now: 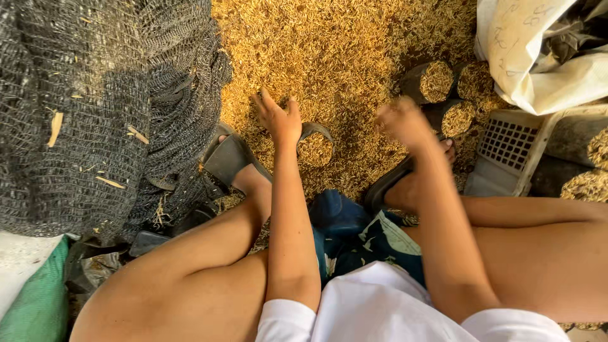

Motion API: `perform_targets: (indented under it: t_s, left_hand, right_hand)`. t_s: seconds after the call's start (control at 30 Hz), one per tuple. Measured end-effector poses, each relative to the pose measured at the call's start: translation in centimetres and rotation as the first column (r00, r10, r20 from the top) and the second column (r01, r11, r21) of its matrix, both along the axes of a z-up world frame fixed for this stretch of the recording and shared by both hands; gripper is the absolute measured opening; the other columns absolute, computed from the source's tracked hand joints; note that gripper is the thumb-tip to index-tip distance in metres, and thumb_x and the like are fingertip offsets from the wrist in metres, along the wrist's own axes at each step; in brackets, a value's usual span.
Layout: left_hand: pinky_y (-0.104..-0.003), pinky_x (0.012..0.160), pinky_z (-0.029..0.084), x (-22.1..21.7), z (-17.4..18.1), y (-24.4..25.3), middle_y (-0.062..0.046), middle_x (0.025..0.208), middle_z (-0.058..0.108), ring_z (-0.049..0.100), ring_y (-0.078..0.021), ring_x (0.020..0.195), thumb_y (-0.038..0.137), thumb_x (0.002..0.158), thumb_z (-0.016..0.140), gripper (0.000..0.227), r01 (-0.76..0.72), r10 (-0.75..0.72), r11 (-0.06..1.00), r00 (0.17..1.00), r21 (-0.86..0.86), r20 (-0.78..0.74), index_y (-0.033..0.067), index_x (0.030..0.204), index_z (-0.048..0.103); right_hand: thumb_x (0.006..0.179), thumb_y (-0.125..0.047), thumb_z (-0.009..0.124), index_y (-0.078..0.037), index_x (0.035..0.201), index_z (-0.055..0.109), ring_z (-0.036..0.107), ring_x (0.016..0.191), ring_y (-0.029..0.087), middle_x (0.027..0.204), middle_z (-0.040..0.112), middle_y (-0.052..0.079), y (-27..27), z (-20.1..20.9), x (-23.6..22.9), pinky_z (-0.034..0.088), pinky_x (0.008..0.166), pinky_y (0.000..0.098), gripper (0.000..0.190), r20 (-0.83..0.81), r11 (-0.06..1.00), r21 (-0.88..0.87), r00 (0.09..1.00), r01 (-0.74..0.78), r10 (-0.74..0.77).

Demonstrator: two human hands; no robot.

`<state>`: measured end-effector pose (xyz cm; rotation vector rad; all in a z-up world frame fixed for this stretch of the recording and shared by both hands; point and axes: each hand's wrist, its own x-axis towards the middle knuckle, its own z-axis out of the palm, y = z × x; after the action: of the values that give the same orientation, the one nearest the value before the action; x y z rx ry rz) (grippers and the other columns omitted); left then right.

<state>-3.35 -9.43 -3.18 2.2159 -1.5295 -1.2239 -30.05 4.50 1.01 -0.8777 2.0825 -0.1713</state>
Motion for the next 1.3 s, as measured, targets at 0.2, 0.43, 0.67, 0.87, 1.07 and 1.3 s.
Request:
perform_targets:
  t_s: [0.2, 0.43, 0.67, 0.87, 1.07, 1.3]
  left_hand:
    - [-0.046, 0.097, 0.057, -2.4, -0.9, 2.1, -0.022, 0.144, 0.043, 0.051, -0.0372, 0.130, 0.028, 0.094, 0.072, 0.060, 0.150, -0.148, 0.986, 0.989, 0.078, -0.029, 0.0044, 0.142, 0.045]
    - [-0.039, 0.092, 0.057, -2.3, 2.6, 0.6, -0.013, 0.121, 0.075, 0.073, -0.0258, 0.106, 0.027, 0.096, 0.070, 0.039, 0.381, -0.407, 0.913, 0.862, -0.145, -0.301, 0.0078, 0.130, 0.070]
    - [-0.039, 0.069, 0.059, -0.3, 12.5, -0.1, -0.015, 0.096, 0.079, 0.077, -0.0235, 0.078, 0.034, 0.085, 0.082, 0.037, 0.384, -0.438, 0.881, 0.882, -0.276, -0.171, 0.0097, 0.113, 0.079]
    - [-0.042, 0.067, 0.055, 1.2, 18.6, 4.5, -0.018, 0.090, 0.077, 0.071, -0.0291, 0.066, 0.026, 0.096, 0.071, 0.030, 0.318, -0.318, 0.945, 0.948, -0.074, 0.015, 0.0099, 0.120, 0.076]
    - [-0.040, 0.074, 0.060, 2.4, 19.6, 6.9, -0.019, 0.102, 0.076, 0.076, -0.0304, 0.083, 0.014, 0.091, 0.071, 0.028, 0.379, -0.406, 0.781, 0.912, -0.497, 0.058, 0.0069, 0.118, 0.077]
    - [-0.045, 0.072, 0.056, 3.0, 21.3, 6.6, -0.022, 0.087, 0.074, 0.074, -0.0365, 0.079, 0.017, 0.094, 0.072, 0.022, 0.358, -0.338, 0.896, 0.933, -0.264, 0.119, 0.0062, 0.112, 0.077]
  right_hand:
    - [0.102, -0.045, 0.061, 0.005, 0.138, 0.045, 0.067, 0.118, 0.038, 0.130, 0.066, 0.028, 1.1, -6.6, 9.2, 0.054, 0.101, 0.0464, 0.064, 0.141, 0.993, -0.024, 0.984, 0.114, -0.109]
    - [0.107, -0.024, 0.060, -0.007, 0.137, 0.059, 0.062, 0.091, 0.016, 0.107, 0.066, 0.010, -5.7, -3.3, 9.5, 0.054, 0.077, 0.0332, 0.035, 0.586, 0.915, -0.213, 0.794, 0.344, -0.162]
    - [0.087, -0.028, 0.082, -0.006, 0.101, 0.080, 0.065, 0.075, 0.020, 0.088, 0.074, 0.008, -8.8, 7.4, 6.5, 0.051, 0.070, 0.0399, 0.026, 0.271, 0.891, -0.381, 0.892, -0.245, 0.361]
    - [0.086, -0.026, 0.081, -0.011, 0.113, 0.079, 0.071, 0.085, 0.032, 0.100, 0.076, 0.015, -8.2, 11.9, 9.4, 0.056, 0.080, 0.0466, 0.032, 0.167, 0.819, -0.341, 0.827, -0.462, 0.536]
    - [0.082, -0.017, 0.080, -0.011, 0.117, 0.077, 0.073, 0.092, 0.036, 0.103, 0.076, 0.018, -7.1, 13.4, 11.7, 0.058, 0.088, 0.0466, 0.036, 0.020, 0.787, -0.305, 0.823, -0.536, 0.568]
    - [0.079, -0.021, 0.084, -0.010, 0.113, 0.076, 0.071, 0.090, 0.037, 0.095, 0.074, 0.019, -7.4, 15.9, 13.6, 0.057, 0.084, 0.0473, 0.037, -0.052, 0.746, -0.342, 0.804, -0.571, 0.592]
